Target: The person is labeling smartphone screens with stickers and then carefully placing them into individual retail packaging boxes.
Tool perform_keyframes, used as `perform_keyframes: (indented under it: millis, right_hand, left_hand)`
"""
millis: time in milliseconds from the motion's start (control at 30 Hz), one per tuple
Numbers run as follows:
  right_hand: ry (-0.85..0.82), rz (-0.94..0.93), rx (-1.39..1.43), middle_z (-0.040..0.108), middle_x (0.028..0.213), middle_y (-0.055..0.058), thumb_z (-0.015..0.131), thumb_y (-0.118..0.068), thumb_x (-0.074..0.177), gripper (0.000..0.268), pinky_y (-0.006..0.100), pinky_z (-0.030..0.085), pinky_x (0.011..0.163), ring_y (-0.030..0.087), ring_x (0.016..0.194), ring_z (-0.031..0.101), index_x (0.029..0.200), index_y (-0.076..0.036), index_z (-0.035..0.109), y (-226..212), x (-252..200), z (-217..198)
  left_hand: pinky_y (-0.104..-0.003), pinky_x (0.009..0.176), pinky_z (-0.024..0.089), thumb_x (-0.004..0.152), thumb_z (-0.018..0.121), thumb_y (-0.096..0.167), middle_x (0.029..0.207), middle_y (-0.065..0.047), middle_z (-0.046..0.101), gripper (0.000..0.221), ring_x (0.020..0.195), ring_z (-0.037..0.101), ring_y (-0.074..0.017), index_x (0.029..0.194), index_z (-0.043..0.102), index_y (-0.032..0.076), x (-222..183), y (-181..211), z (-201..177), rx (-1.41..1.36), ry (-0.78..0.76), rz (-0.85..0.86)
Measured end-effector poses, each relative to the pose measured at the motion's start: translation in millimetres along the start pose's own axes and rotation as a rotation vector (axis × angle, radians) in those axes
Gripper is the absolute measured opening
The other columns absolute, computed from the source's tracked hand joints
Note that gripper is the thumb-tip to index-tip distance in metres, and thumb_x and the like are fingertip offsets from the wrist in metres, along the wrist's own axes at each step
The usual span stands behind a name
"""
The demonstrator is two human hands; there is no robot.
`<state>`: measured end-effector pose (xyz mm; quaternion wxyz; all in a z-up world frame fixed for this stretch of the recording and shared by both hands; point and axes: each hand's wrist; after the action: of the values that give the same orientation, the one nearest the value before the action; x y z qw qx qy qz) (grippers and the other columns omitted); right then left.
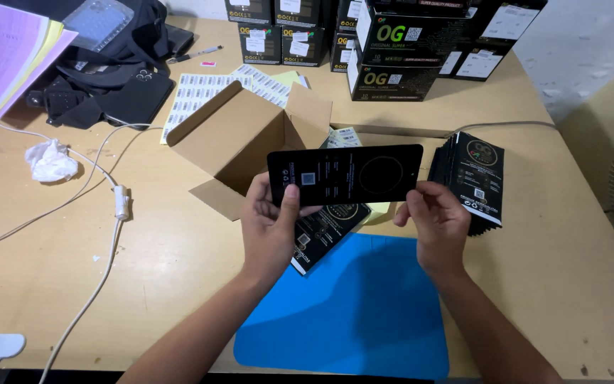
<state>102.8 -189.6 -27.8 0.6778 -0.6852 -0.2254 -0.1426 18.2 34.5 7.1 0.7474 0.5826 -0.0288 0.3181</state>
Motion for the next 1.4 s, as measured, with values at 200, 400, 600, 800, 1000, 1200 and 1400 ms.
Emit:
perform_keyframes:
  millis: [200,400,600,800,1000,1200,1400]
  right_hand:
    - [0.11,-0.018,0.066,0.067,0.081,0.015,0.067,-0.008,0.1,0.021,0.028,0.058,0.055,0.018,0.054,0.068,0.114,0.007,0.065,6.1,12.6,-13.0]
    - [0.121,-0.172,-0.099,0.066,0.084,0.016,0.07,0.0,0.097,0.012,0.03,0.058,0.057,0.019,0.059,0.068,0.107,0.007,0.068,9.7,30.5,-24.0]
    - [0.177,-1.015,-0.856,0.058,0.087,0.01,0.078,-0.003,0.091,0.012,0.043,0.05,0.058,0.025,0.066,0.054,0.098,-0.009,0.071,17.1,29.1,-18.2]
    - [-0.012,-1.28,-0.755,0.054,0.103,0.001,0.07,-0.037,0.095,0.014,0.043,0.053,0.088,0.021,0.094,0.058,0.096,-0.024,0.066,13.8,-33.3,0.4]
    - [0.049,-1.183,-0.567,0.044,0.117,0.006,0.067,-0.02,0.093,0.019,0.038,0.051,0.09,0.019,0.096,0.054,0.107,-0.021,0.054,27.3,-36.2,-13.6]
    - [0.161,-1.086,-0.544,0.054,0.106,0.01,0.066,-0.036,0.097,0.021,0.047,0.055,0.082,0.026,0.091,0.063,0.083,-0.021,0.058,47.2,4.1,-30.4]
    - [0.065,-0.871,-0.447,0.053,0.094,0.007,0.059,-0.02,0.095,0.01,0.036,0.052,0.076,0.02,0.079,0.057,0.088,-0.014,0.054,25.0,9.3,-13.1]
  left_hand:
    - [-0.047,0.084,0.068,0.097,0.062,0.009,0.107,-0.017,0.073,0.036,0.099,0.076,-0.0277,0.132,0.053,0.0,7.3,-3.4,-4.0,-0.178,-0.115,-0.246]
    - [-0.048,0.083,0.066,0.092,0.068,0.005,0.109,-0.019,0.076,0.038,0.101,0.076,-0.0315,0.129,0.061,0.003,12.3,-8.2,-7.6,-0.191,-0.319,-0.31]
    - [-0.046,0.077,0.065,0.09,0.07,0.0,0.101,-0.02,0.077,0.035,0.093,0.078,-0.0332,0.124,0.066,-0.002,4.9,-15.3,-6.6,-0.045,-0.333,-0.343]
    - [-0.04,0.075,0.065,0.091,0.072,0.013,0.099,-0.014,0.078,0.027,0.091,0.078,-0.0285,0.115,0.067,0.003,6.0,-27.0,-6.0,-0.117,-0.257,-0.297]
    - [-0.036,0.068,0.065,0.09,0.072,0.025,0.096,-0.011,0.08,0.025,0.092,0.08,-0.0249,0.107,0.062,0.009,17.7,-15.1,-16.8,0.047,-0.121,-0.344]
    - [-0.046,0.073,0.064,0.091,0.073,0.003,0.094,-0.012,0.077,0.023,0.089,0.077,-0.0258,0.114,0.07,0.005,15.5,-37.1,-24.5,-0.226,-0.128,-0.088]
    - [-0.049,0.085,0.062,0.093,0.072,0.006,0.107,-0.013,0.076,0.031,0.101,0.075,-0.0287,0.124,0.067,0.007,18.0,-38.2,-22.9,-0.266,-0.183,-0.068]
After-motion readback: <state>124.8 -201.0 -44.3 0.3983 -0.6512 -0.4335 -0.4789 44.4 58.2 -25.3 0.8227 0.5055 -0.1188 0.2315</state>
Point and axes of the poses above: each hand's wrist, its own x-axis towards the middle knuckle, its own z-axis out of the palm, y = z × x
